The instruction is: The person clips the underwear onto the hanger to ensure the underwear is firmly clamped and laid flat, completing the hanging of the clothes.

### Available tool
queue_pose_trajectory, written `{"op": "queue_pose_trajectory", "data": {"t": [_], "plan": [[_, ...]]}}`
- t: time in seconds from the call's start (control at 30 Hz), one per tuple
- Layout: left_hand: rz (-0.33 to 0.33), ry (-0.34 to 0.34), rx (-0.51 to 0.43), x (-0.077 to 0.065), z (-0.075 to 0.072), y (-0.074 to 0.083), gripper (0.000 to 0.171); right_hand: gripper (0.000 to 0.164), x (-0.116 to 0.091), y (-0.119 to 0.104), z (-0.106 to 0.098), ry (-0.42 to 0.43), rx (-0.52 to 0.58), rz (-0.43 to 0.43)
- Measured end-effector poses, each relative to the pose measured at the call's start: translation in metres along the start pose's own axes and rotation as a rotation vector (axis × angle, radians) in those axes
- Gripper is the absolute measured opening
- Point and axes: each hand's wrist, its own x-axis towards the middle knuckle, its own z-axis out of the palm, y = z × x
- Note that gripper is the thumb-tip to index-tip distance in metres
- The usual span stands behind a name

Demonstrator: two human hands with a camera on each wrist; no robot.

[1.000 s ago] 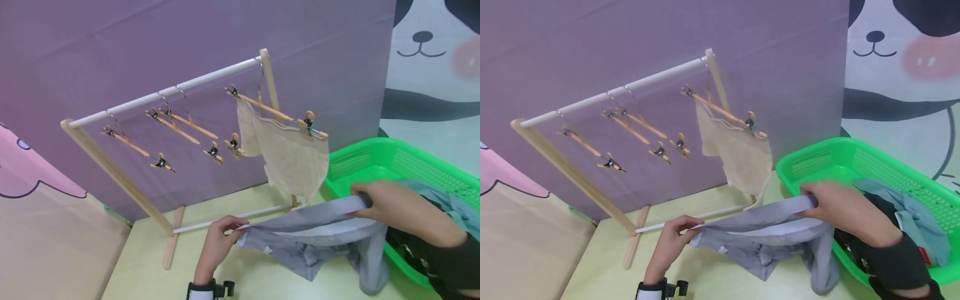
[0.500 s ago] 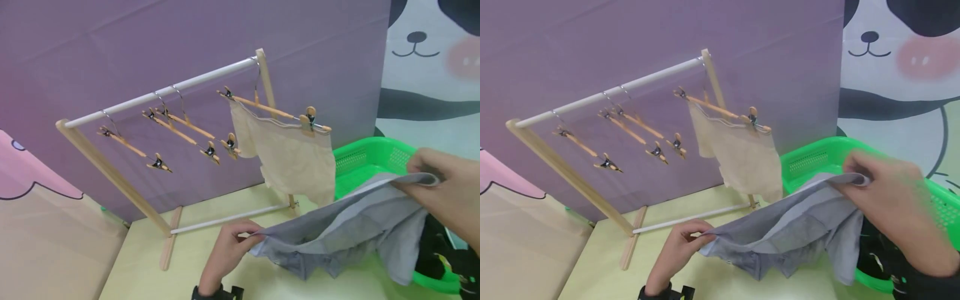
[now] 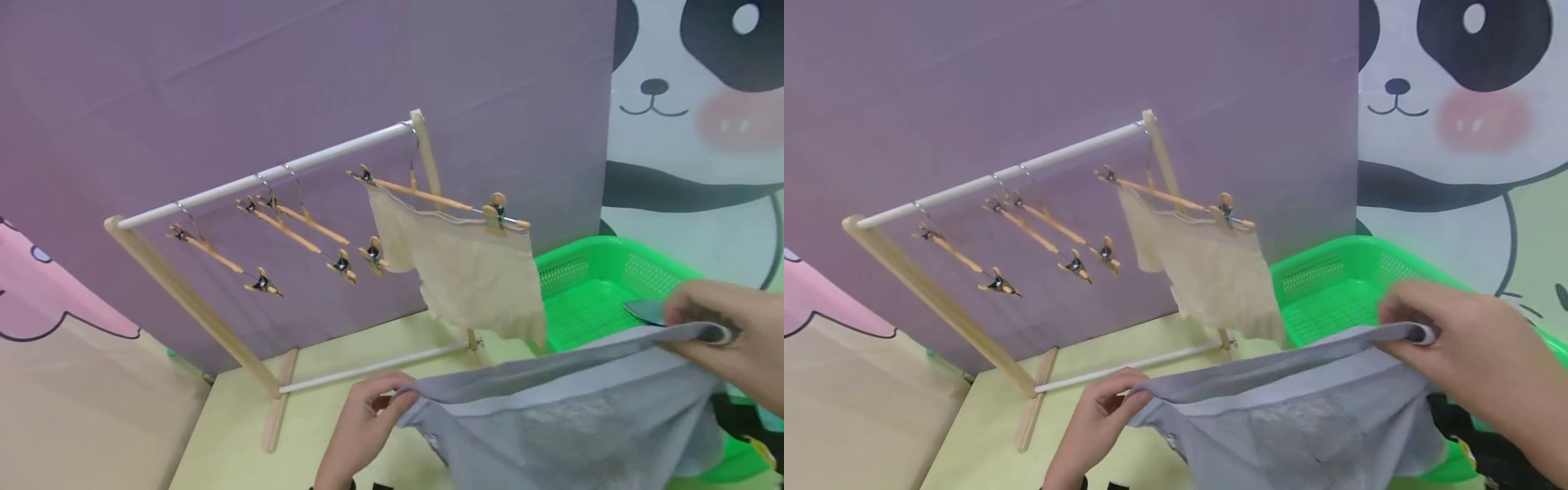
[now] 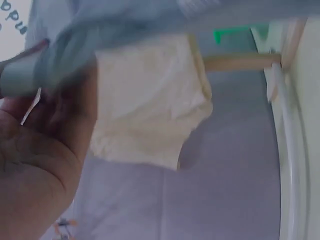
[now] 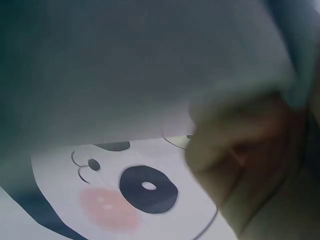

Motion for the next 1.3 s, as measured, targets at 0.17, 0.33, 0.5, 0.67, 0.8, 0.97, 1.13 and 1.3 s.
{"op": "queue_pose_trajectory", "data": {"t": [0.17, 0.33, 0.5, 0.67, 0.8, 0.97, 1.13, 1.3], "plan": [[-0.118, 0.082, 0.017, -0.01, -0.018, -0.002, 0.014, 0.04, 0.006, -0.014, 0.01, -0.202, -0.053, -0.11], [-0.182, 0.128, 0.031, -0.017, -0.031, 0.0, 0.014, 0.034, 0.009, -0.015, 0.021, -0.329, 0.021, -0.137], [-0.141, 0.14, 0.086, -0.023, -0.043, 0.003, 0.013, 0.029, 0.011, -0.014, 0.023, -0.336, 0.118, -0.157], [-0.113, 0.137, 0.158, -0.03, -0.05, 0.003, 0.014, 0.03, 0.011, -0.013, 0.023, -0.314, 0.164, -0.189], [-0.084, 0.111, 0.229, -0.037, -0.056, 0.0, 0.03, 0.031, 0.012, -0.011, 0.025, -0.334, 0.148, -0.165], [0.061, 0.059, 0.182, -0.046, -0.071, -0.003, 0.042, 0.031, 0.014, -0.011, 0.031, -0.368, 0.216, -0.155], [0.252, 0.052, 0.029, -0.049, -0.08, -0.002, 0.052, 0.033, 0.02, -0.011, 0.044, -0.411, 0.493, -0.291], [0.182, 0.036, -0.061, -0.052, -0.079, 0.012, 0.033, 0.028, 0.026, -0.014, 0.052, -0.446, 0.586, -0.271]]}}
